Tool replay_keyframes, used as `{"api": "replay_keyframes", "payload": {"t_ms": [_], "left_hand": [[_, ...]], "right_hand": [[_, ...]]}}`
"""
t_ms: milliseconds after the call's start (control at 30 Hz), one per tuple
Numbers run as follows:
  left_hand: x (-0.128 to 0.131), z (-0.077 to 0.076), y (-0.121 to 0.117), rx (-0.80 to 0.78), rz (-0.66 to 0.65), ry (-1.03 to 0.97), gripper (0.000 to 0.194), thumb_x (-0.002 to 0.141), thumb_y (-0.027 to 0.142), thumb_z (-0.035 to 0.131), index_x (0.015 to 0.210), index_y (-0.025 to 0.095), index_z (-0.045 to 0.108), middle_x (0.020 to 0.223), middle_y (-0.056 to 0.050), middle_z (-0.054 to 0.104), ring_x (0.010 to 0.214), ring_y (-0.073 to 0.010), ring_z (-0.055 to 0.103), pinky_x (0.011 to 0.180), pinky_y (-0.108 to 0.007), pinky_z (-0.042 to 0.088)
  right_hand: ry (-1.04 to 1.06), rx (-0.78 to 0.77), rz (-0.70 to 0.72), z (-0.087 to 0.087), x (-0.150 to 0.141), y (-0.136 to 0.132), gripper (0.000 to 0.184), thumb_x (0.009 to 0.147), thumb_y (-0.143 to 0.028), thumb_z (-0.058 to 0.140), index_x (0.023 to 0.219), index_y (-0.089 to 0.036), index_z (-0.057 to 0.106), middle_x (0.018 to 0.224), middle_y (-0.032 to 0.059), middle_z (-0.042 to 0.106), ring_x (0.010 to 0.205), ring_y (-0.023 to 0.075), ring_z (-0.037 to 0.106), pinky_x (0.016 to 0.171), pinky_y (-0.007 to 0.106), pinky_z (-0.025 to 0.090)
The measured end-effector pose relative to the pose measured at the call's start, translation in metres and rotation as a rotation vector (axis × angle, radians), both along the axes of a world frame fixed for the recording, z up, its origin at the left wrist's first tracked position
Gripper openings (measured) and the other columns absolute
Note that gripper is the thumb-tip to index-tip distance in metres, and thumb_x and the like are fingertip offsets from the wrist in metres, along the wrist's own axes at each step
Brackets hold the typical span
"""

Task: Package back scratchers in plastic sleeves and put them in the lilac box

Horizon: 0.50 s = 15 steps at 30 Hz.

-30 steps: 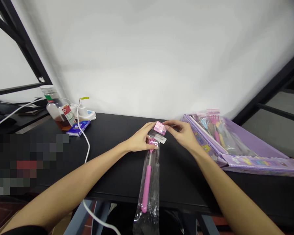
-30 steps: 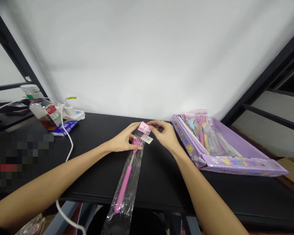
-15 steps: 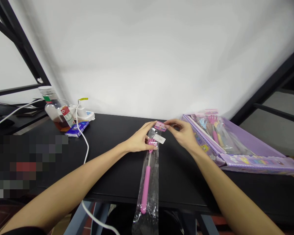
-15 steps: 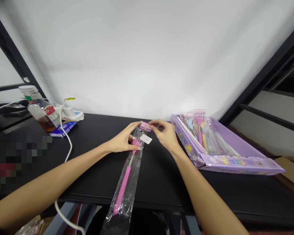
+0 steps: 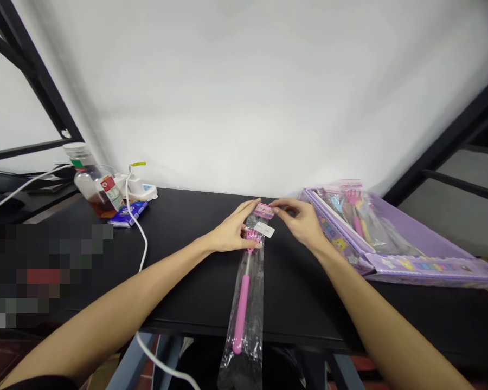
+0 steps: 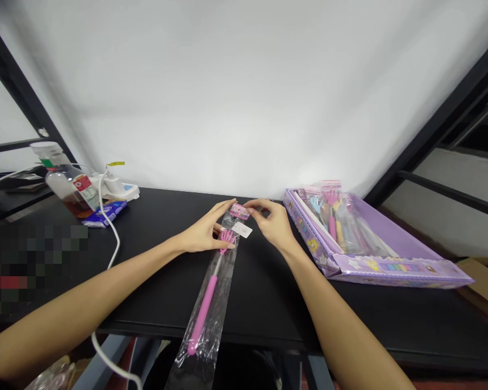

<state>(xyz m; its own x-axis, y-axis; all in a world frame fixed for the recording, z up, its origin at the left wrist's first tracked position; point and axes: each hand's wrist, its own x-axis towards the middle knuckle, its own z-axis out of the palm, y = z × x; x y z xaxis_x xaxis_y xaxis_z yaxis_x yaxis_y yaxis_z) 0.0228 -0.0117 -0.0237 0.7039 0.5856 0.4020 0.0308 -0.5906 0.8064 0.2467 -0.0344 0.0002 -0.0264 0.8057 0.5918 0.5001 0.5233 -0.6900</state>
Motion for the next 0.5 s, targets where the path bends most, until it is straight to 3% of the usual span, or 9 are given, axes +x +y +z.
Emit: {"api": "replay_keyframes", "payload": {"t_ms": [200, 500], "left_hand": [[0.0006, -0.0001, -0.0002, -0.04, -0.027, -0.024, 0.108, 0.073, 0.034, 0.084, 0.159, 0.043, 0.019, 0.163, -0.012, 0.013, 0.098, -0.0214, 0.063, 0.074, -0.038, 0.063], [0.0011, 0.002, -0.0011, -0.094, -0.023, -0.034, 0.112, 0.07, 0.035, 0.087, 0.159, 0.044, 0.019, 0.163, -0.016, 0.011, 0.076, -0.0107, 0.061, 0.072, -0.042, 0.062]], "right_hand": [[0.182, -0.095, 0.078, -0.0042, 0.0014, 0.0112, 0.015, 0.079, -0.033, 0.071, 0.087, -0.021, 0.078, 0.09, 0.0048, 0.079, 0.087, 0.0238, 0.071, 0.08, 0.037, 0.052], [-0.056, 0.055, 0.056, 0.0036, 0.0068, 0.0082, 0.015, 0.085, -0.027, 0.066, 0.093, -0.024, 0.078, 0.095, 0.0051, 0.077, 0.087, 0.0213, 0.066, 0.081, 0.038, 0.051]]}}
